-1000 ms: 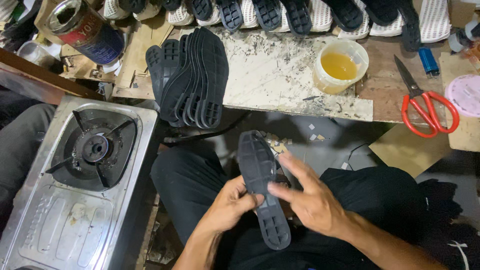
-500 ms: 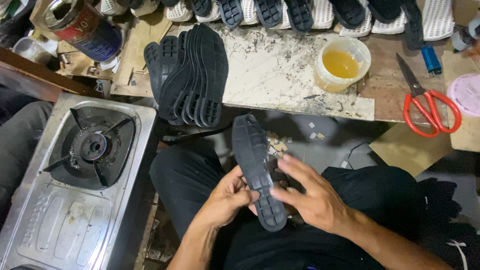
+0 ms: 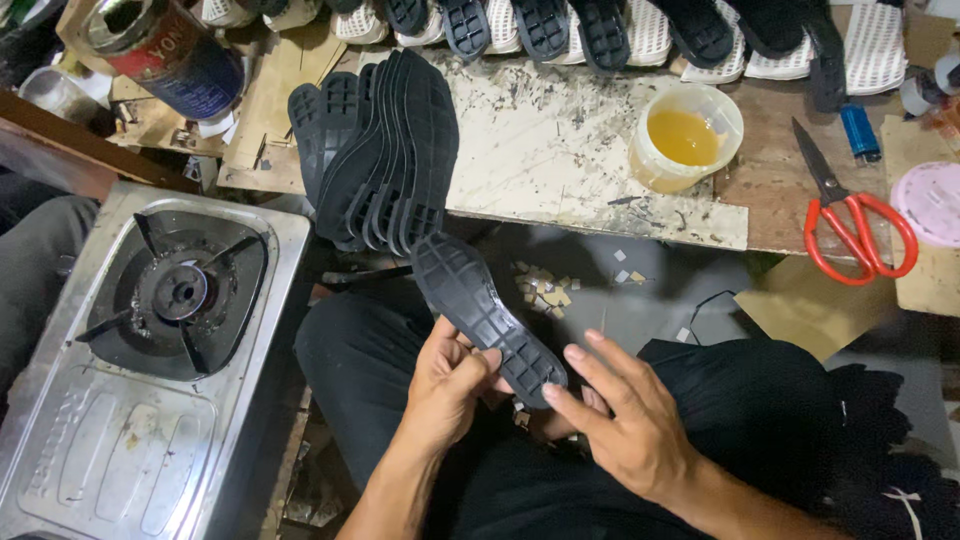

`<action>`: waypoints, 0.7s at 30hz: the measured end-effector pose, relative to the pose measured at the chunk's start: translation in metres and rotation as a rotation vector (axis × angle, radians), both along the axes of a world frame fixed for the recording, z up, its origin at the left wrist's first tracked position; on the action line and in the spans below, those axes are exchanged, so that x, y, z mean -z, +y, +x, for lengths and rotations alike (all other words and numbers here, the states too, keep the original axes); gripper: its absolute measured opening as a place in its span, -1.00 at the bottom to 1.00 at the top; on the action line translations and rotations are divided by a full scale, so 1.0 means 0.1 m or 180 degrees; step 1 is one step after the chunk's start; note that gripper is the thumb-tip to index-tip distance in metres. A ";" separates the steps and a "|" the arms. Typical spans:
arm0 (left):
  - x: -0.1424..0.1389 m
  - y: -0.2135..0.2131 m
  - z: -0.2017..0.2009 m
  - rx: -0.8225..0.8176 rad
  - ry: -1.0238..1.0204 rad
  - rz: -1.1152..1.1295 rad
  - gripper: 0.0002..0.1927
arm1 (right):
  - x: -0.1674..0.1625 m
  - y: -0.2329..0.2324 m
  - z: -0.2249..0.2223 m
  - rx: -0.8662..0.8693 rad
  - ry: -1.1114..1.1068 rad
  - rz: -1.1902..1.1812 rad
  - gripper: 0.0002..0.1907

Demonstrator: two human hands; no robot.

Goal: The person sits on the floor at a low workbench and applies glue from a small container onto rubber shoe soles, spreading it over the sole surface with their fingers. They work on one sole at a time and place finished soles onto a rack holding rows of other soles.

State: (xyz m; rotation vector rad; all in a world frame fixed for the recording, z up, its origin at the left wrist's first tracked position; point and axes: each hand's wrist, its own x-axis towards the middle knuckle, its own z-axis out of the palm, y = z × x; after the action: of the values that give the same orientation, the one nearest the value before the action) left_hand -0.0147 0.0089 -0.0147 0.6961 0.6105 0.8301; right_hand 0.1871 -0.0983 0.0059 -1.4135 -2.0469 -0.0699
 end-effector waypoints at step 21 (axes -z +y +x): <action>0.29 -0.45 -0.02 -0.0016 -0.0442 0.0538 -0.60 | -0.09 0.30 0.27 -0.0155 0.4172 -0.2150 -0.13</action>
State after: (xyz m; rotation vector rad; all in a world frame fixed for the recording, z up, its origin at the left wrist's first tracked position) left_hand -0.0170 -0.0358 -0.0432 0.7832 0.4204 0.9340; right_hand 0.2137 -0.0685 0.0152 -1.1790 -0.9637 1.3056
